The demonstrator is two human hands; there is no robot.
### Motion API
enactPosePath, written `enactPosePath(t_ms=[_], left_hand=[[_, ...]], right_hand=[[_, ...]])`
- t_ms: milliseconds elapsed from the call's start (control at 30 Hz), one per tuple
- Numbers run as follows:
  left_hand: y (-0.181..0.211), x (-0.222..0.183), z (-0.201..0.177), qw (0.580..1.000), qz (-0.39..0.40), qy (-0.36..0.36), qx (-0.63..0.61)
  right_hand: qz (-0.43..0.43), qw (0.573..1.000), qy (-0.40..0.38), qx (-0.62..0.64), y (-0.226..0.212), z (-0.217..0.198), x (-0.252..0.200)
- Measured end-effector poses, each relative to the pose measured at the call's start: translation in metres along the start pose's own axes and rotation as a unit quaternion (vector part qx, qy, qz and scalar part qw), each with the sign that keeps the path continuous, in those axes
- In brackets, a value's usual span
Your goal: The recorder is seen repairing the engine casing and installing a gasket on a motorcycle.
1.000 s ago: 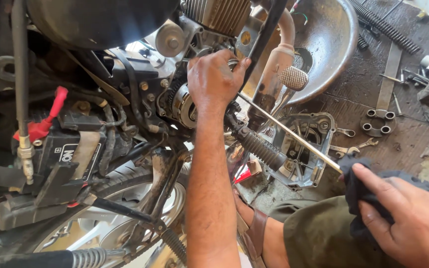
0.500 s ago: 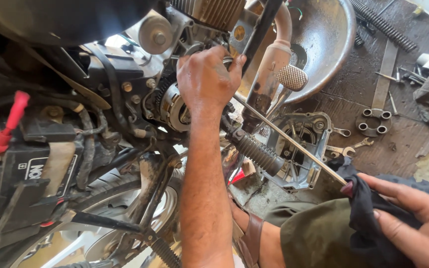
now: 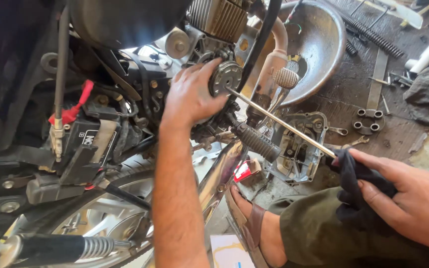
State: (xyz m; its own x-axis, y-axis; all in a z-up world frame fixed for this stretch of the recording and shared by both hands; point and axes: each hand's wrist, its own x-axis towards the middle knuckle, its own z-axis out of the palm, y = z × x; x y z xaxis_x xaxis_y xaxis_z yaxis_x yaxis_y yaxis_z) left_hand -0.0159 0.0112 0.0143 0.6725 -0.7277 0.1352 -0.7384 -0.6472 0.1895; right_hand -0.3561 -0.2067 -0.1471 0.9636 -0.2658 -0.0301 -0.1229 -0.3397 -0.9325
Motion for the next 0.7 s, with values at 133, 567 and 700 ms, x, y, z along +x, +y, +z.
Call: enactPosePath(t_ms=[133, 567, 700], left_hand=[[-0.018, -0.025, 0.009, 0.984, 0.08, 0.018, 0.159], [-0.028, -0.027, 0.035, 0.978, 0.075, 0.136, 0.136], [-0.028, -0.027, 0.036, 0.98, 0.08, 0.14, 0.118]], right_hand=[[0.133, 0.968, -0.073, -0.198, -0.016, 0.001, 0.006], [0.061, 0.994, 0.006, -0.086, -0.015, 0.021, 0.001], [0.045, 0.994, 0.008, -0.096, -0.017, 0.022, -0.001]])
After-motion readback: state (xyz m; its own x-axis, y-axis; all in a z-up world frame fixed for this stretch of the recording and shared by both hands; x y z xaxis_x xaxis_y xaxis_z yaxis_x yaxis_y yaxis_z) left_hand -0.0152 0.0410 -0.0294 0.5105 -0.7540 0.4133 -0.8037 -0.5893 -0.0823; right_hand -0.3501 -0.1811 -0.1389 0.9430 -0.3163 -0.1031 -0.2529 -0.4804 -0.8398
